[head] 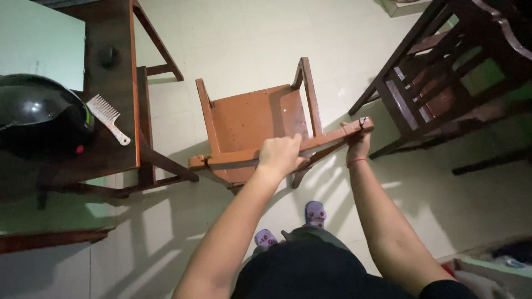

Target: Aligning and pressing together the wooden pieces of a broken chair back.

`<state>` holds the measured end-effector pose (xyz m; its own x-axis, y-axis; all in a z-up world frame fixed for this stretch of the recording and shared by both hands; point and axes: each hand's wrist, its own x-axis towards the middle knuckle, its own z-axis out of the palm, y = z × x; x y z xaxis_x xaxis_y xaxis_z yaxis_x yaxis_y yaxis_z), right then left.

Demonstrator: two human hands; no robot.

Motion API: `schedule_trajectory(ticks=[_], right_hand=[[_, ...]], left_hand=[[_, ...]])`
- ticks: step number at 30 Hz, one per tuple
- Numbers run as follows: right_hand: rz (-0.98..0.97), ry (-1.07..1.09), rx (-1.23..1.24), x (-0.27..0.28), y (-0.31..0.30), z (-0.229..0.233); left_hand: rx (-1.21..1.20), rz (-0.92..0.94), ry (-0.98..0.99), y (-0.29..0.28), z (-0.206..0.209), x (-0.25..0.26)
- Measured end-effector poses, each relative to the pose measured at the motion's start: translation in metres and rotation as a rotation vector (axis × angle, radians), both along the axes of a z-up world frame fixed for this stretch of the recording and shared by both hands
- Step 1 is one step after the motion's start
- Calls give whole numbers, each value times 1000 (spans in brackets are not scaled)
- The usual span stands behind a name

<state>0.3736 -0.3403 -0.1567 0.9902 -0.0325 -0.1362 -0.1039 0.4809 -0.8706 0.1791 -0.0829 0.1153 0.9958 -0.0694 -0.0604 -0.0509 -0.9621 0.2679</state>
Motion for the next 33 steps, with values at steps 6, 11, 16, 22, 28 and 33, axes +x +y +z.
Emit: schedule_trajectory(ticks=[6,11,16,22,28,33], right_hand=[[-84,39,262,14,21,-8],[-59,-305,214,63,22,-89],[-40,-257,238,75,34,-56],[55,-271,222,122,35,-29],[98,-251,245,158,26,-59],[79,-241,270,164,23,-80]], left_hand=[[54,37,-36,13,-25,16],[94,45,-49,28,-24,29],[88,63,-12,23,-18,45],[37,131,-87,4,-25,81],[54,166,-85,-8,-22,102],[107,183,-47,-12,-17,101]])
